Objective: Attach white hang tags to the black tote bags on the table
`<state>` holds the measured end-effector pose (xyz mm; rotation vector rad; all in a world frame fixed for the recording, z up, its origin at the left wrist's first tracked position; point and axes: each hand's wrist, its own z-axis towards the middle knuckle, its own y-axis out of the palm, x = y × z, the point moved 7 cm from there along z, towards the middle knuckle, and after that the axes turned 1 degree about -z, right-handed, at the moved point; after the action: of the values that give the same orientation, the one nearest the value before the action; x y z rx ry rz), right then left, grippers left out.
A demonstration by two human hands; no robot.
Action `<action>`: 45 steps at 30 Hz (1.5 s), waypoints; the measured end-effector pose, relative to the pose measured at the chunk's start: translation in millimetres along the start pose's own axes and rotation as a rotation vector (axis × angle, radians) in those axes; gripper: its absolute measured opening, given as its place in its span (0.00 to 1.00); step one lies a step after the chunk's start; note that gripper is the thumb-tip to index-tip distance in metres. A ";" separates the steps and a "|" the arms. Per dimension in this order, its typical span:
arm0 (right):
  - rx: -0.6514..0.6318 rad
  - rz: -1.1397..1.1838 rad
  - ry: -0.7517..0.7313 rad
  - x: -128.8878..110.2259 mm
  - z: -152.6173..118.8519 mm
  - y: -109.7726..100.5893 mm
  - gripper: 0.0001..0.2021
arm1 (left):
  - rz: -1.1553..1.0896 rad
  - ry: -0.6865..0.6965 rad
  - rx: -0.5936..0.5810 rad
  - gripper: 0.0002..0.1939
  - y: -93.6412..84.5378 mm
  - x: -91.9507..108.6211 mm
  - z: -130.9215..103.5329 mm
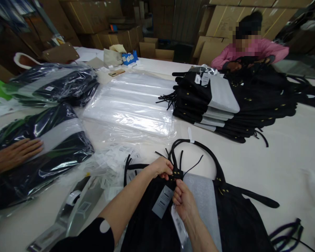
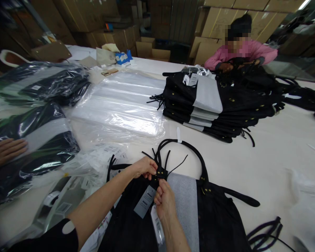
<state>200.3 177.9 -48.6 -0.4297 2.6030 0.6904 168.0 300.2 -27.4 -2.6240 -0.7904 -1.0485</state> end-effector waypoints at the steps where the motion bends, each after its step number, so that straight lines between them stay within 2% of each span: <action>1: 0.004 0.013 0.003 0.5 0.7 -0.1 0.17 | 0.009 0.003 -0.001 0.07 0.2 1.1 -0.7; 8: 0.027 0.122 0.068 4.7 4.1 2.0 0.12 | 0.090 0.025 0.016 0.09 2.9 12.8 -0.6; 13: -0.011 0.226 0.114 5.3 0.7 10.2 0.15 | 0.150 0.025 0.013 0.10 5.0 19.6 0.0; 20: -0.047 0.315 0.092 2.7 -4.0 19.2 0.14 | 0.182 0.045 0.012 0.09 3.9 21.4 -3.6; 28: -0.027 0.261 0.023 4.4 0.2 19.1 0.13 | 0.307 0.069 0.083 0.08 4.2 18.8 4.0; 33: -0.022 0.140 -0.077 -3.8 -3.6 19.5 0.10 | 0.372 0.130 0.199 0.10 -4.9 18.0 -1.6; 40: 0.007 -0.260 -0.265 -19.0 -12.8 7.1 0.18 | 0.302 0.223 0.442 0.14 -34.5 7.8 -26.6; 43: 0.043 -0.463 -0.402 -30.4 -15.5 3.0 0.14 | 0.236 0.252 0.481 0.12 -43.0 -1.7 -34.3; 45: 0.037 -0.733 -0.627 -46.3 -21.4 12.7 0.09 | 0.195 0.282 0.492 0.10 -46.7 -6.7 -38.9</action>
<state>228.9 185.8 -5.3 -0.9157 1.6902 0.4183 115.9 321.9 -4.1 -2.0405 -0.6172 -0.9889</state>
